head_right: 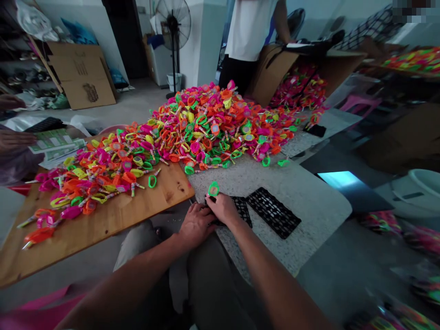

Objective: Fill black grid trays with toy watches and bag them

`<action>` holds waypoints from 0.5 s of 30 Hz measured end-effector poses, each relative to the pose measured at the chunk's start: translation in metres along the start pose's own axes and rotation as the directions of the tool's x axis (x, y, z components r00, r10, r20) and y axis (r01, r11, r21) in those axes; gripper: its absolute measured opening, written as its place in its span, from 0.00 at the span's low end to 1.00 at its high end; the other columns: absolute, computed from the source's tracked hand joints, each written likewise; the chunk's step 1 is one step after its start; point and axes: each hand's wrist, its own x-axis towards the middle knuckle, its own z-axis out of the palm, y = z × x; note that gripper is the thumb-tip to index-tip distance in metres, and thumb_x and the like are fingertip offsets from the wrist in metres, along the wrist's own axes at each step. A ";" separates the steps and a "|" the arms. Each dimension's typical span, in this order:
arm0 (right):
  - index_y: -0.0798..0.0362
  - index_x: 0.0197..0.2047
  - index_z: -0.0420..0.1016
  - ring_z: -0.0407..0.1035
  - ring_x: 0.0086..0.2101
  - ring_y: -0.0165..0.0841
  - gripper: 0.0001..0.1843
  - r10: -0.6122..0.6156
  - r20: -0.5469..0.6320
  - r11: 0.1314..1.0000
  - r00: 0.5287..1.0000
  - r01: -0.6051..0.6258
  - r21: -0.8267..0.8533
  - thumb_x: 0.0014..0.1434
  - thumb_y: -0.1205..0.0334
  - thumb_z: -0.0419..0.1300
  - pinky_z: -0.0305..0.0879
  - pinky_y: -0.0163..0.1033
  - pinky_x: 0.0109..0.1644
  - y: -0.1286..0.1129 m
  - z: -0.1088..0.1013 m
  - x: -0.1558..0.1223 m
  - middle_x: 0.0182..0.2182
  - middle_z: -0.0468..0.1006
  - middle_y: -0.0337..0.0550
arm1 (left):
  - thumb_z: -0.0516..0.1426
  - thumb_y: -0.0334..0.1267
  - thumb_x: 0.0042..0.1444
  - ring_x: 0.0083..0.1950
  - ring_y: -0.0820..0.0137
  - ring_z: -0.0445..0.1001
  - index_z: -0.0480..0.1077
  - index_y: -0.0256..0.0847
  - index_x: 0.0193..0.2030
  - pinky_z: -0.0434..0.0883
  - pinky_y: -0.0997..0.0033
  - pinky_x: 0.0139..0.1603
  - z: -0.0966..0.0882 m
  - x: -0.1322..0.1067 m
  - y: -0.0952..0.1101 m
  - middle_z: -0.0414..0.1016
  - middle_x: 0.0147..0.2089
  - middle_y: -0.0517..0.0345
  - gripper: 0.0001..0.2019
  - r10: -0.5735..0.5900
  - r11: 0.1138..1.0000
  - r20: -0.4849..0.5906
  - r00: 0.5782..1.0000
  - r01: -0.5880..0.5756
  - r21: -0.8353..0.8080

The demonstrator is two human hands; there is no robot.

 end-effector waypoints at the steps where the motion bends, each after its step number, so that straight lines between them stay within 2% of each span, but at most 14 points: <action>1: 0.51 0.34 0.82 0.78 0.36 0.38 0.18 0.001 0.009 1.000 1.000 -0.001 -0.022 0.66 0.51 0.56 0.61 0.34 0.37 0.000 0.001 0.001 0.32 0.84 0.49 | 0.62 0.41 0.61 0.59 0.54 0.67 0.79 0.47 0.49 0.63 0.45 0.65 0.001 0.000 0.000 0.78 0.51 0.53 0.10 -0.003 1.000 -0.001 1.000 0.003 -0.001; 5: 0.52 0.32 0.81 0.77 0.34 0.37 0.17 -0.016 0.029 0.999 0.999 0.017 -0.040 0.65 0.52 0.57 0.61 0.35 0.36 0.004 0.000 0.004 0.31 0.83 0.50 | 0.63 0.40 0.61 0.60 0.54 0.67 0.78 0.48 0.51 0.61 0.44 0.67 0.003 0.000 -0.001 0.78 0.54 0.54 0.12 -0.004 1.000 0.002 1.000 0.004 -0.009; 9: 0.50 0.36 0.82 0.74 0.28 0.34 0.13 -0.093 0.234 0.993 0.968 0.073 0.092 0.64 0.56 0.58 0.62 0.34 0.33 0.022 -0.024 0.029 0.25 0.81 0.41 | 0.62 0.40 0.61 0.60 0.55 0.66 0.77 0.48 0.52 0.61 0.45 0.68 0.002 -0.003 -0.007 0.77 0.57 0.54 0.12 -0.002 1.000 -0.017 1.000 0.002 -0.020; 11: 0.50 0.43 0.83 0.75 0.33 0.34 0.14 -0.106 0.156 0.993 0.982 0.098 0.061 0.65 0.60 0.55 0.65 0.34 0.38 0.028 -0.035 0.056 0.31 0.83 0.41 | 0.62 0.39 0.61 0.61 0.56 0.66 0.77 0.48 0.52 0.64 0.49 0.66 -0.001 -0.005 -0.014 0.76 0.58 0.54 0.12 0.021 0.999 -0.008 1.000 -0.021 -0.042; 13: 0.51 0.52 0.80 0.75 0.43 0.36 0.17 -0.105 -0.023 0.993 0.994 0.103 -0.056 0.65 0.65 0.54 0.65 0.35 0.47 0.030 -0.038 0.087 0.44 0.84 0.46 | 0.62 0.38 0.60 0.62 0.56 0.66 0.77 0.47 0.52 0.65 0.52 0.65 -0.005 -0.006 -0.021 0.76 0.59 0.55 0.13 0.059 0.995 0.008 0.998 -0.058 -0.075; 15: 0.51 0.59 0.77 0.73 0.50 0.39 0.21 -0.102 -0.062 0.982 0.993 0.090 -0.167 0.65 0.67 0.53 0.64 0.37 0.52 0.026 -0.031 0.116 0.54 0.80 0.49 | 0.63 0.37 0.59 0.62 0.57 0.66 0.77 0.47 0.53 0.66 0.54 0.65 -0.008 -0.007 -0.026 0.76 0.60 0.55 0.14 0.081 0.991 0.014 0.997 -0.079 -0.109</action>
